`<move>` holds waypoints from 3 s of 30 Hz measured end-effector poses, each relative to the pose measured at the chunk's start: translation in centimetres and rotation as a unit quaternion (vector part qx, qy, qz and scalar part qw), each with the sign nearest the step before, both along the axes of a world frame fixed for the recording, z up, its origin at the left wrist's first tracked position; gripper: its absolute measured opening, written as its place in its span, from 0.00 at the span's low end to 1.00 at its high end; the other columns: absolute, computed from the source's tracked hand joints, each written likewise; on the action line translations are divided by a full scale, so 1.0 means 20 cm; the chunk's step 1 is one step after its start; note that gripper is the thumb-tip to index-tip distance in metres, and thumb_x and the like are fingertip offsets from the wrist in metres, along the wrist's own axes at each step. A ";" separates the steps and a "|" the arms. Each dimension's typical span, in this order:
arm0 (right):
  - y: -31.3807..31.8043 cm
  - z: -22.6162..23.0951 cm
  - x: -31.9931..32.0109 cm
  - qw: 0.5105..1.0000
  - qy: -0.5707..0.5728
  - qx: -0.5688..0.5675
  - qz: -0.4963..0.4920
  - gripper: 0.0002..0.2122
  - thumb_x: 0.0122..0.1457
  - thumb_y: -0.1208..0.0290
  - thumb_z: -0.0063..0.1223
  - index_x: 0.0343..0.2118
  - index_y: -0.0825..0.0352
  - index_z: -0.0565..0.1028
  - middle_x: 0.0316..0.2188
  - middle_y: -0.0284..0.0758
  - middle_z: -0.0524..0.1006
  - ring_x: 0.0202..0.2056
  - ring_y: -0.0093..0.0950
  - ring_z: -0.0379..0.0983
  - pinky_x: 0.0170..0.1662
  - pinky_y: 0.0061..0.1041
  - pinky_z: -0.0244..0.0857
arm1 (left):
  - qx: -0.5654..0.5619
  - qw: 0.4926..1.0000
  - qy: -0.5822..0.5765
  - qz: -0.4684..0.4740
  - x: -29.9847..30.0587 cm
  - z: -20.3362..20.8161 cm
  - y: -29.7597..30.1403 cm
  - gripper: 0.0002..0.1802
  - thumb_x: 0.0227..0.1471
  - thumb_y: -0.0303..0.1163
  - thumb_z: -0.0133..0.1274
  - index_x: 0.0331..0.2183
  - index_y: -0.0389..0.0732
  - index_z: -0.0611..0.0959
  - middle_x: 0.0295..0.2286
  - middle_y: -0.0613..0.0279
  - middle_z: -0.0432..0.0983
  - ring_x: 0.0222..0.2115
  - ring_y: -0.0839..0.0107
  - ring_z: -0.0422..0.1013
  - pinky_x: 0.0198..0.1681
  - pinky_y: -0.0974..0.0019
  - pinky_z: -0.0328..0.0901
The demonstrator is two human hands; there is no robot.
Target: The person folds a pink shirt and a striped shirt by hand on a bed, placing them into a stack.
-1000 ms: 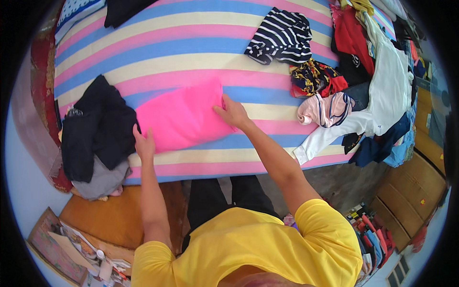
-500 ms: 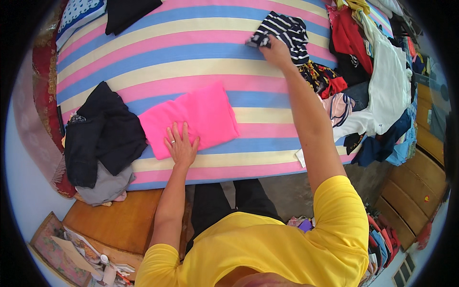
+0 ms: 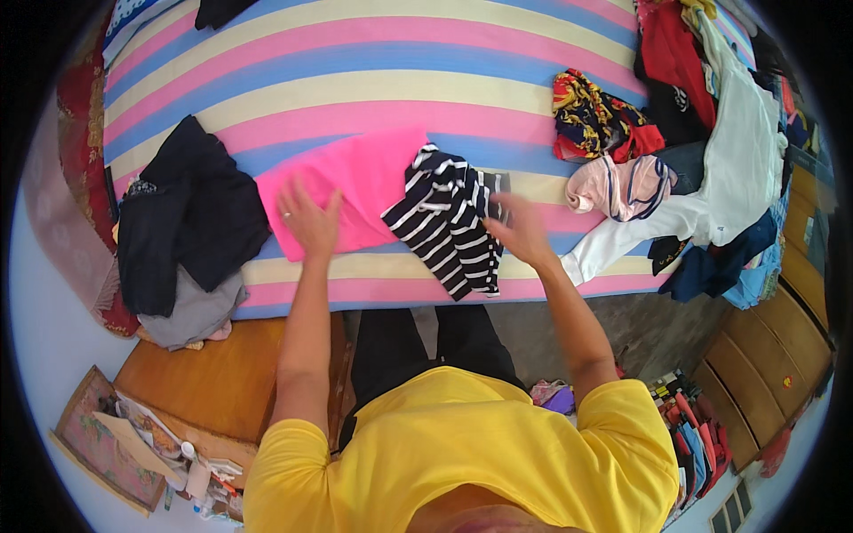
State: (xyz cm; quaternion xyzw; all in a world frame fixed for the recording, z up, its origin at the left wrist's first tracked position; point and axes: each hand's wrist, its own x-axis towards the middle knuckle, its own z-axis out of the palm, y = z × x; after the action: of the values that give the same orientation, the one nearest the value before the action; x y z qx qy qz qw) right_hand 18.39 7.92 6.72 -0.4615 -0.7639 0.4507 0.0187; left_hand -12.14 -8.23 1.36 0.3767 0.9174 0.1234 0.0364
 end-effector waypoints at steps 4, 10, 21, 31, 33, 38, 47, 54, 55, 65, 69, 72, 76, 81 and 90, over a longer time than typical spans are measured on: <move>0.02 0.02 -0.28 0.984 0.090 0.153 -0.010 0.25 0.44 0.65 0.58 0.46 0.70 0.67 0.46 0.46 0.66 0.48 0.42 0.62 0.50 0.34 0.56 | 0.034 0.987 -0.051 0.151 -0.24 -0.05 -0.06 0.47 0.36 0.51 0.60 0.53 0.36 0.60 0.51 0.40 0.55 0.53 0.48 0.52 0.55 0.51 0.48; 0.21 -0.28 -0.78 0.996 0.070 -0.016 -0.044 0.31 0.41 0.59 0.61 0.48 0.72 0.65 0.44 0.48 0.69 0.46 0.40 0.66 0.50 0.32 0.58 | -0.065 0.948 -0.140 0.278 -0.34 0.02 0.02 0.46 0.33 0.50 0.62 0.50 0.33 0.64 0.43 0.46 0.67 0.44 0.56 0.65 0.47 0.58 0.60; 0.05 -0.28 -0.80 0.975 0.047 0.196 0.099 0.16 0.43 0.64 0.54 0.34 0.66 0.74 0.35 0.49 0.73 0.37 0.44 0.70 0.42 0.33 0.63 | 0.186 0.699 -0.658 0.209 -0.37 0.03 -0.11 0.22 0.44 0.29 0.57 0.43 0.37 0.72 0.37 0.59 0.72 0.34 0.73 0.71 0.36 0.70 0.67; 0.48 0.12 -1.17 0.935 0.057 -0.350 -0.029 0.13 0.51 0.66 0.47 0.34 0.71 0.74 0.26 0.32 0.75 0.28 0.21 0.69 0.33 0.20 0.63 | 0.304 0.501 -0.798 0.139 -0.89 0.28 0.20 0.17 0.48 0.25 0.50 0.42 0.36 0.72 0.37 0.57 0.72 0.35 0.67 0.72 0.39 0.63 0.68; 0.64 0.16 -1.37 0.944 0.113 -0.306 -0.039 0.14 0.54 0.62 0.47 0.37 0.69 0.72 0.29 0.32 0.74 0.29 0.20 0.68 0.30 0.20 0.62 | 0.315 0.539 -0.764 0.161 -1.11 0.37 0.34 0.16 0.48 0.26 0.49 0.42 0.36 0.73 0.36 0.56 0.73 0.36 0.67 0.71 0.40 0.62 0.68; 0.97 0.10 -1.59 0.992 0.093 0.006 -0.085 0.22 0.50 0.58 0.49 0.45 0.69 0.69 0.35 0.38 0.75 0.36 0.31 0.70 0.39 0.26 0.64 | 0.244 0.855 -0.418 0.188 -1.30 0.41 0.62 0.25 0.47 0.34 0.53 0.48 0.37 0.68 0.41 0.52 0.69 0.42 0.63 0.68 0.43 0.62 0.65; 0.29 -0.27 -0.41 0.988 -0.116 -0.076 0.070 0.25 0.45 0.54 0.57 0.44 0.64 0.70 0.33 0.45 0.75 0.37 0.39 0.71 0.40 0.32 0.64 | -0.015 0.724 -0.689 0.009 -0.08 0.08 0.05 0.09 0.48 0.34 0.52 0.31 0.39 0.79 0.27 0.65 0.74 0.28 0.78 0.68 0.32 0.72 0.64; -0.30 -0.06 -0.30 0.970 -0.003 -0.240 -0.038 0.24 0.44 0.62 0.59 0.43 0.69 0.67 0.28 0.39 0.75 0.31 0.28 0.71 0.35 0.27 0.65 | -0.009 0.552 -0.816 0.170 0.51 0.18 0.06 0.43 0.45 0.48 0.55 0.55 0.47 0.50 0.45 0.61 0.64 0.43 0.69 0.64 0.40 0.59 0.61; -0.33 -0.01 -0.34 0.954 0.016 -0.299 -0.004 0.20 0.44 0.66 0.60 0.40 0.68 0.69 0.29 0.32 0.74 0.32 0.20 0.69 0.36 0.22 0.64 | 0.064 0.520 -0.824 0.217 0.55 0.13 0.07 0.37 0.46 0.47 0.54 0.53 0.45 0.57 0.42 0.63 0.67 0.40 0.70 0.66 0.40 0.63 0.63; 0.21 0.31 0.07 0.840 0.332 -0.187 -0.387 0.06 0.51 0.78 0.52 0.33 0.65 0.73 0.27 0.25 0.73 0.29 0.14 0.67 0.34 0.15 0.62 | 0.335 0.382 -0.816 0.274 0.03 0.29 0.15 0.12 0.50 0.38 0.50 0.34 0.41 0.76 0.30 0.60 0.74 0.32 0.63 0.71 0.38 0.57 0.68; 0.39 0.61 0.15 0.796 0.494 -0.081 -0.340 0.11 0.52 0.83 0.48 0.40 0.66 0.69 0.35 0.31 0.73 0.35 0.19 0.70 0.40 0.18 0.64 | 0.471 0.434 -0.753 0.150 -0.21 0.83 0.25 0.15 0.53 0.39 0.45 0.39 0.40 0.75 0.36 0.56 0.74 0.38 0.58 0.71 0.44 0.55 0.65; 0.38 0.71 0.19 0.803 0.464 -0.012 -0.373 0.12 0.52 0.83 0.47 0.41 0.67 0.68 0.37 0.34 0.72 0.37 0.20 0.69 0.41 0.18 0.64 | 0.510 0.462 -0.706 0.166 -0.24 1.00 0.20 0.15 0.55 0.36 0.41 0.41 0.39 0.73 0.41 0.54 0.71 0.44 0.58 0.67 0.47 0.51 0.62; 0.25 0.56 0.25 0.848 0.355 -0.051 -0.391 0.18 0.50 0.84 0.49 0.47 0.66 0.67 0.43 0.35 0.69 0.42 0.21 0.67 0.44 0.18 0.61 | 0.491 0.489 -0.665 0.278 -0.26 0.83 0.00 0.13 0.54 0.32 0.43 0.43 0.44 0.71 0.43 0.56 0.70 0.43 0.59 0.68 0.47 0.49 0.62; -0.03 0.17 0.33 0.791 0.246 -0.262 -0.495 0.16 0.50 0.83 0.48 0.43 0.68 0.69 0.36 0.35 0.73 0.34 0.24 0.71 0.38 0.21 0.66 | 0.463 0.539 -0.522 0.472 -0.14 0.41 -0.27 0.14 0.52 0.28 0.46 0.42 0.44 0.70 0.40 0.59 0.70 0.39 0.62 0.69 0.43 0.55 0.66; -0.27 0.14 0.39 0.753 0.200 -0.419 -0.466 0.06 0.52 0.78 0.49 0.33 0.65 0.73 0.25 0.28 0.73 0.27 0.17 0.68 0.32 0.16 0.63 | 0.314 0.736 -0.356 0.483 0.05 0.02 -0.67 0.14 0.47 0.20 0.47 0.39 0.34 0.70 0.36 0.58 0.68 0.35 0.69 0.67 0.40 0.68 0.64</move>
State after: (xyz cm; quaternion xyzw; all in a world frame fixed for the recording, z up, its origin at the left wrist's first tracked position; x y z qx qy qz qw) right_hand 26.17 2.47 9.47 -0.6214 -0.1677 0.7431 0.1831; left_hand -11.15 -21.56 1.81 -0.1985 0.8052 0.5306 0.1752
